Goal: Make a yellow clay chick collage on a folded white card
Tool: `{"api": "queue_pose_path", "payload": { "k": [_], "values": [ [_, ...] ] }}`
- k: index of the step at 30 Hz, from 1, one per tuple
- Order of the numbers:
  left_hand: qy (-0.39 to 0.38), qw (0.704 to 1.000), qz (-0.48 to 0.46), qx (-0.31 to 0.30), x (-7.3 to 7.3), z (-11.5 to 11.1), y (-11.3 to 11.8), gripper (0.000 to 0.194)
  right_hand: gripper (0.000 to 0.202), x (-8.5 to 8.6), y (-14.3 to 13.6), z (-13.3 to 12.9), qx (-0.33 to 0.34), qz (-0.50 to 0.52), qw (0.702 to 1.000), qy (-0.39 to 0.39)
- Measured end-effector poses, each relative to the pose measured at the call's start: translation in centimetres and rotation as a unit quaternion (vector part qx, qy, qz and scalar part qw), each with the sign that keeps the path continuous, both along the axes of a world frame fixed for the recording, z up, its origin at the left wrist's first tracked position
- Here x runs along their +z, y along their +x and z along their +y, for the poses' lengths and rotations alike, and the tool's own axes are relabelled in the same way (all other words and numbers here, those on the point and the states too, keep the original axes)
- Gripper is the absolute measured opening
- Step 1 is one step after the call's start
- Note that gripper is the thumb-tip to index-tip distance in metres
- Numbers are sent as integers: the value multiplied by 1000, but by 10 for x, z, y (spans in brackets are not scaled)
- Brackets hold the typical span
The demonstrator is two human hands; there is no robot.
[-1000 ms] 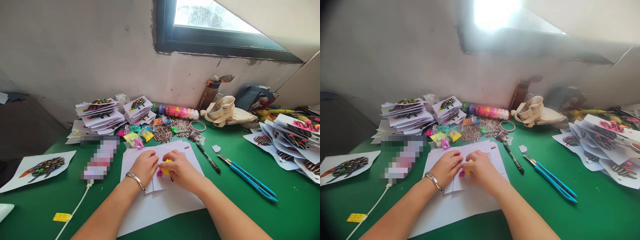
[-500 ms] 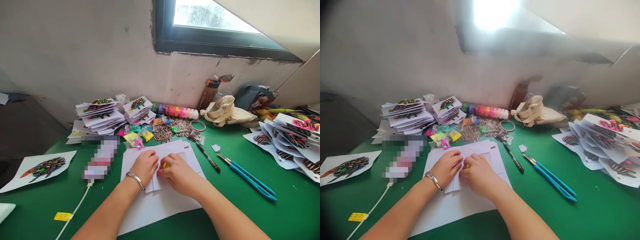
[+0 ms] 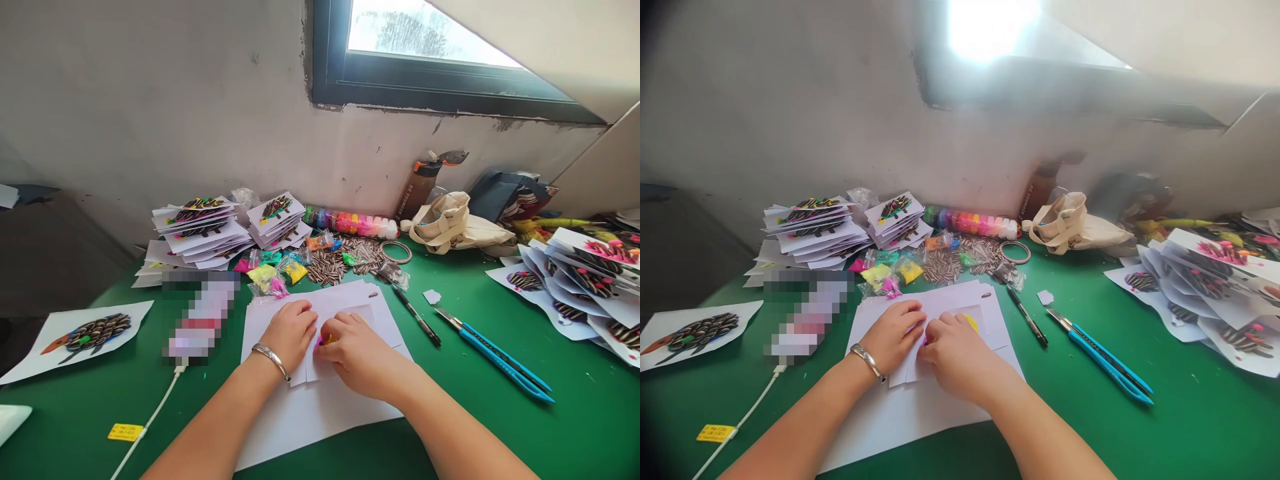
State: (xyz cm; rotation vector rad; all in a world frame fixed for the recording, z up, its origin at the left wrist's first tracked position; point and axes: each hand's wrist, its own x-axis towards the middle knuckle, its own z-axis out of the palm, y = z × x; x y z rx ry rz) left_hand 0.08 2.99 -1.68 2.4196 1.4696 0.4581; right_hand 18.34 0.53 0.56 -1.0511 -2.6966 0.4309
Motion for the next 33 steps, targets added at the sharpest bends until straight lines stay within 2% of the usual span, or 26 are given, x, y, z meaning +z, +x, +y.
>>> {"api": "queue_pose_path", "payload": {
  "k": [8,14,19,23,25,29,31,33],
  "values": [
    [12,1000,-4,2,-2,0,1,22,40,1,6,0,-21,63,997,-33],
    [8,1000,-1,2,-2,0,0,23,27,-2,1,0,-4,5,1000,-15],
    [6,1000,2,5,-2,0,0,23,35,2,4,0,-24,40,999,-10],
    [9,1000,5,5,-3,0,-1,23,25,1,3,0,-3,18,1000,10],
    [11,1000,4,3,-3,1,-1,23,26,1,4,2,-6,37,999,5],
    [14,1000,4,1,-2,2,-1,23,38,1,24,17,-96,138,986,4],
    [14,1000,5,3,-2,2,-1,23,36,-1,39,29,-179,172,968,13],
    [15,1000,6,3,-3,3,-1,24,31,-7,54,41,-269,150,951,31]
  ]
}}
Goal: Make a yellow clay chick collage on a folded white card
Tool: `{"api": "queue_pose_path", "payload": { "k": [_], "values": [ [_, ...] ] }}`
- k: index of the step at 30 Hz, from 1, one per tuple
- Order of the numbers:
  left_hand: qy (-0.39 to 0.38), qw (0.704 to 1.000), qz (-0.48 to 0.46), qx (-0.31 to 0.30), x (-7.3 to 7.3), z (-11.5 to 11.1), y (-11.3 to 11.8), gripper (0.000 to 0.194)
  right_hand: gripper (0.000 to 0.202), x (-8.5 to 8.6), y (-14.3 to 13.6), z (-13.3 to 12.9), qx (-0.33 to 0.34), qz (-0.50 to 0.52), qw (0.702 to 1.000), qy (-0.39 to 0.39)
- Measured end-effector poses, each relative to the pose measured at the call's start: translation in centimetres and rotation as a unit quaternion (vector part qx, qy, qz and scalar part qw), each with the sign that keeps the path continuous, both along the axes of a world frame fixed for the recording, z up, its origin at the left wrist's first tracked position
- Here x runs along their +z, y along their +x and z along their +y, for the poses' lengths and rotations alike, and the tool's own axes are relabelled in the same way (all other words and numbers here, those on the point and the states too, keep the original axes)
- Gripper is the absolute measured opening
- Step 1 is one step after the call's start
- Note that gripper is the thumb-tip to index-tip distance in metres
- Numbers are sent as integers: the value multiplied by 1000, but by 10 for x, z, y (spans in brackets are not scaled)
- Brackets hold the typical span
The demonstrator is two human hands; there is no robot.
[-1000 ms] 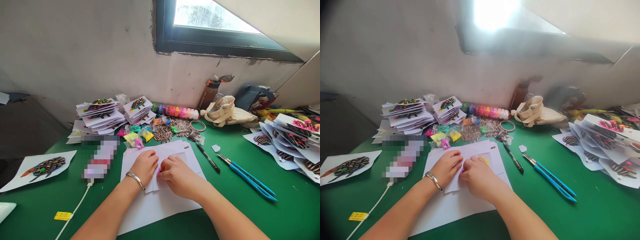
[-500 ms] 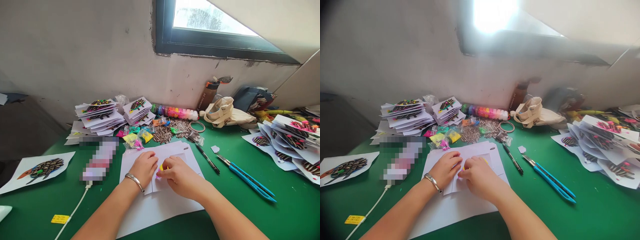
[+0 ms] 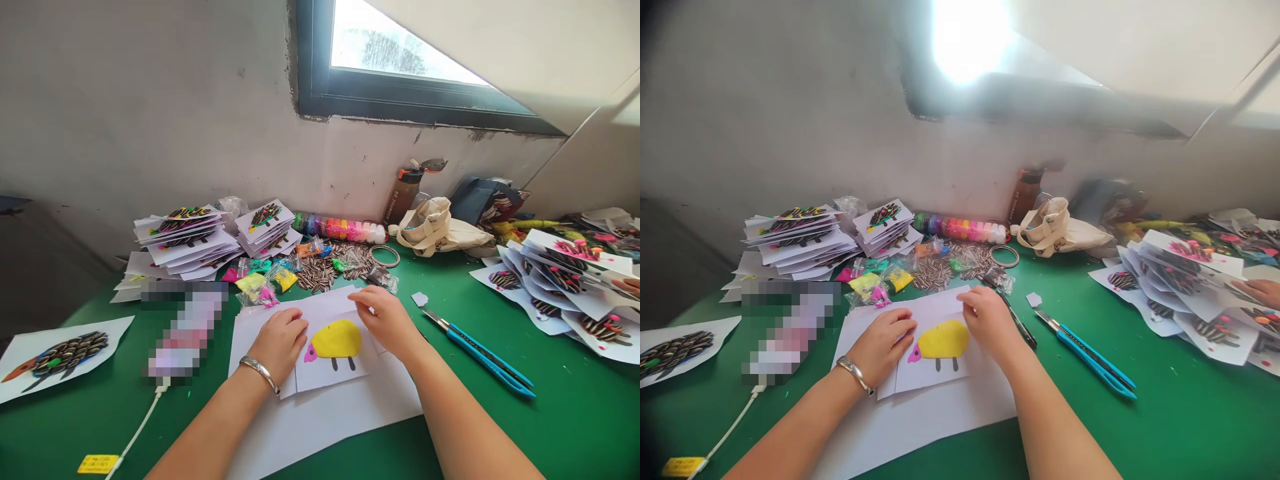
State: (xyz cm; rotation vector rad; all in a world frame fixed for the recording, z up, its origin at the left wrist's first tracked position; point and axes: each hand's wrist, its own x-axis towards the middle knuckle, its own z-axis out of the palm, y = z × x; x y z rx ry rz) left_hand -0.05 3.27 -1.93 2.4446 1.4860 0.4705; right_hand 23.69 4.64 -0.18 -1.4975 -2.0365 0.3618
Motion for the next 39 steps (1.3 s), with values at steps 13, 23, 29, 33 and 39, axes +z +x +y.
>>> {"api": "queue_pose_path", "payload": {
  "k": [13,23,29,33,39],
  "values": [
    [34,999,-13,-3,-2,-1,0,29,33,-38,16,25,-46,-92,994,-33],
    [45,999,-23,-2,-1,1,-1,30,26,-36,15,27,-44,-115,992,-34],
    [104,992,-62,23,3,3,-4,31,21,-34,14,25,-42,-121,991,-34],
    [148,984,-74,64,4,5,-10,30,24,-33,11,23,-39,-120,991,-34],
    [113,980,-16,163,9,9,-21,31,29,-34,10,24,-41,-105,993,-30]
  ]
}}
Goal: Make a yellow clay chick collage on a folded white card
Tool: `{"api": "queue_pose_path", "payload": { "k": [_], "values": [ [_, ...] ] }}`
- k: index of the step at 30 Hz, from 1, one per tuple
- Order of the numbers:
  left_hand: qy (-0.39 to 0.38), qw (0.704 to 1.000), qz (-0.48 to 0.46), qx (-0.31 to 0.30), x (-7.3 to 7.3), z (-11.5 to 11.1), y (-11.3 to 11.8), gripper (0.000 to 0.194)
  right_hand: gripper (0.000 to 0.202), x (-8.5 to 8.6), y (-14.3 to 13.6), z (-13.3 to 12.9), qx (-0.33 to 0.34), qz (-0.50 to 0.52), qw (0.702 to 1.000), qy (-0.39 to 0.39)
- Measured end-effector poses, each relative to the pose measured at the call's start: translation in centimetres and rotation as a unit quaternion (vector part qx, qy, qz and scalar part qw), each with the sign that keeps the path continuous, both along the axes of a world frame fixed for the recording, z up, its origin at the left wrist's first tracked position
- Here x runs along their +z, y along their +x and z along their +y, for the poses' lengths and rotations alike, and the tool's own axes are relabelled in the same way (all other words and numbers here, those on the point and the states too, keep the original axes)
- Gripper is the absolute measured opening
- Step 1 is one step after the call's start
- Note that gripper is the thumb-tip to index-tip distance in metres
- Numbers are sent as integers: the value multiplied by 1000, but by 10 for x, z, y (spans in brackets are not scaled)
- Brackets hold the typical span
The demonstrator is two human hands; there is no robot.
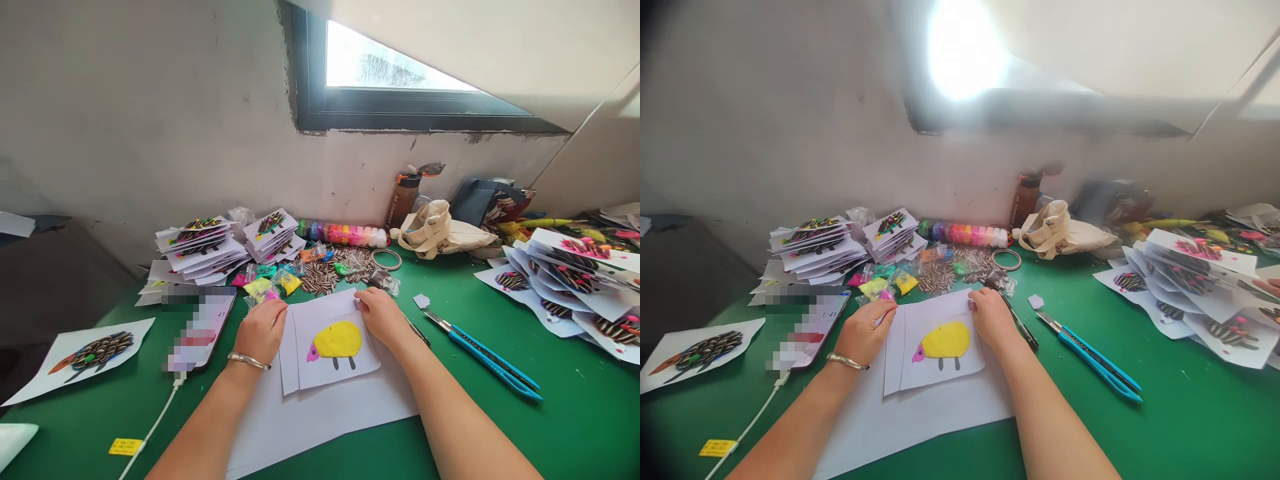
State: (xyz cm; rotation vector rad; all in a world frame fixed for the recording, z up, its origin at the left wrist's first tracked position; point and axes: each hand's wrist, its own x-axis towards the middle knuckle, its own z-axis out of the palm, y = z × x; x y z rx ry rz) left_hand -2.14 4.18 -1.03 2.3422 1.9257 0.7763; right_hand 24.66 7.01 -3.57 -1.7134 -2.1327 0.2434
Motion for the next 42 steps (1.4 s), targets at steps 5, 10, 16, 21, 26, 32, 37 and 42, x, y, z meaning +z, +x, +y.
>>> {"api": "queue_pose_path", "payload": {
  "k": [5,10,16,21,26,32,37,42],
  "values": [
    [-64,995,48,54,14,4,4,31,28,1,0,2,-5,16,1000,0],
    [-144,975,103,134,29,30,17,42,27,5,0,2,-6,35,999,-3],
    [-174,958,150,173,24,65,26,45,25,8,0,2,7,53,999,-3],
    [-161,958,163,171,16,73,24,34,25,8,-3,2,13,64,998,-3],
    [-126,967,154,159,16,63,25,31,25,7,-3,3,20,71,997,-4],
    [-69,978,137,142,24,43,10,30,26,4,-2,4,23,71,997,-6],
    [-106,968,139,182,36,53,-28,31,27,4,-3,3,25,72,997,-3],
    [-185,948,153,210,33,73,-46,23,26,4,-3,4,28,76,997,-4]
  ]
}}
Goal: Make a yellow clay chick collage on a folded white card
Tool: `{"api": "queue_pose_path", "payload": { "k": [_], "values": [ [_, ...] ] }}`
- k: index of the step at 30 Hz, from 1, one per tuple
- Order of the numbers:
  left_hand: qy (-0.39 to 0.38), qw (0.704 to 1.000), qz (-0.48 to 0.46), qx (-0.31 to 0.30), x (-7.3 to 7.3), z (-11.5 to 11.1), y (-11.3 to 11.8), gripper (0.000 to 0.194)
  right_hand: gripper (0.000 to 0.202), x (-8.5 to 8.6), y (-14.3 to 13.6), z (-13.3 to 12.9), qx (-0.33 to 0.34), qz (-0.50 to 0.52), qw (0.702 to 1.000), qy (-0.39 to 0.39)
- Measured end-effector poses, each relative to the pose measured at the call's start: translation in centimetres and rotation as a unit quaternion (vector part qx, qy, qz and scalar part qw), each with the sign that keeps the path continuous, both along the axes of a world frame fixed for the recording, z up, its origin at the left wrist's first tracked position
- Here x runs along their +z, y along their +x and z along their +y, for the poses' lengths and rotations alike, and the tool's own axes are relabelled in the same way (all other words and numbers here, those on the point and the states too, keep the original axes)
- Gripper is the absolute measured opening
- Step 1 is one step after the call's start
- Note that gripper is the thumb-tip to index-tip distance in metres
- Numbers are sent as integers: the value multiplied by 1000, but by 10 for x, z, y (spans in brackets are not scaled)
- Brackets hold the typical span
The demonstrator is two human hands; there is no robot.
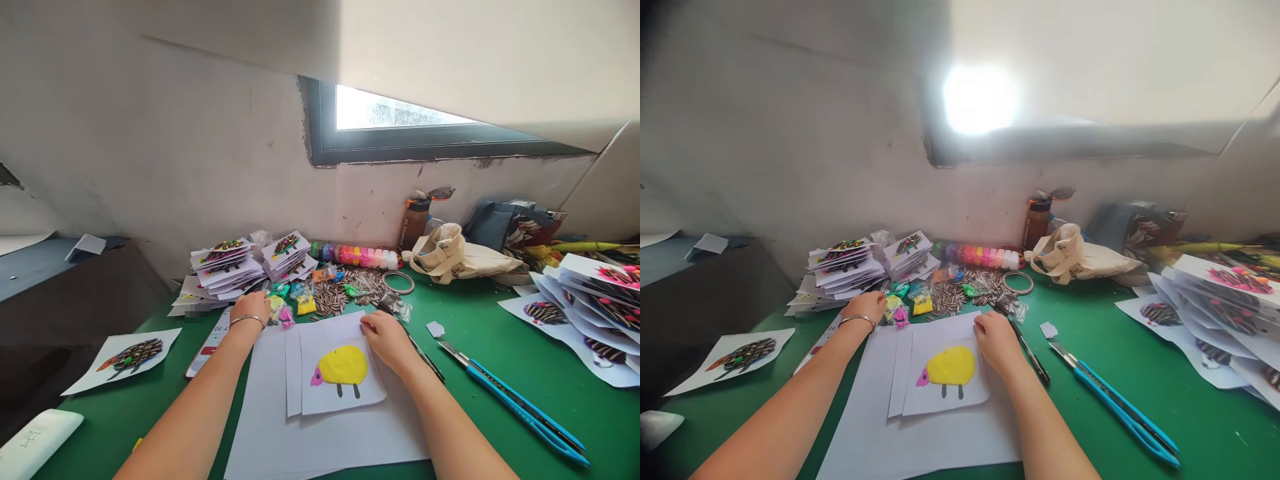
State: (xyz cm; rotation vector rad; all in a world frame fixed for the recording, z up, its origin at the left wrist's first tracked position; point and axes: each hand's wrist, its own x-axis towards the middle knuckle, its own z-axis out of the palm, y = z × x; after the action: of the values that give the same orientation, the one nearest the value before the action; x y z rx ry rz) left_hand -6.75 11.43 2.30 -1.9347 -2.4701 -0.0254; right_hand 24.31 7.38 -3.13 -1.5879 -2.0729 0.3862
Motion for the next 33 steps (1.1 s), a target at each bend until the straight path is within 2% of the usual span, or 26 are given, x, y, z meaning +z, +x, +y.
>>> {"api": "queue_pose_path", "payload": {
  "k": [5,10,13,16,19,22,26,29,30,33],
  "values": [
    [-50,999,1,-10,-6,15,0,32,25,-1,-1,1,-1,8,1000,0],
    [-47,998,-22,-37,-8,21,0,32,25,-1,-1,1,-2,22,1000,3],
    [-12,998,-47,-43,-3,18,0,31,25,-2,-1,0,0,36,999,9],
    [56,994,-84,-35,9,11,-1,23,25,-4,-1,0,1,55,998,19],
    [140,980,-141,-14,23,-2,0,29,25,-4,-3,1,-12,85,996,38],
    [212,951,-226,9,30,-19,7,37,33,3,-6,-1,-52,130,987,80],
    [246,899,-364,-3,24,-40,26,43,36,19,-14,-11,-56,194,975,96],
    [259,841,-475,2,15,-53,46,46,34,27,-26,-24,-16,228,972,60],
    [248,791,-559,23,11,-58,53,48,33,29,-31,-28,-3,238,970,44],
    [209,763,-612,28,0,-74,74,47,35,31,-44,-38,25,309,950,-45]
  ]
}}
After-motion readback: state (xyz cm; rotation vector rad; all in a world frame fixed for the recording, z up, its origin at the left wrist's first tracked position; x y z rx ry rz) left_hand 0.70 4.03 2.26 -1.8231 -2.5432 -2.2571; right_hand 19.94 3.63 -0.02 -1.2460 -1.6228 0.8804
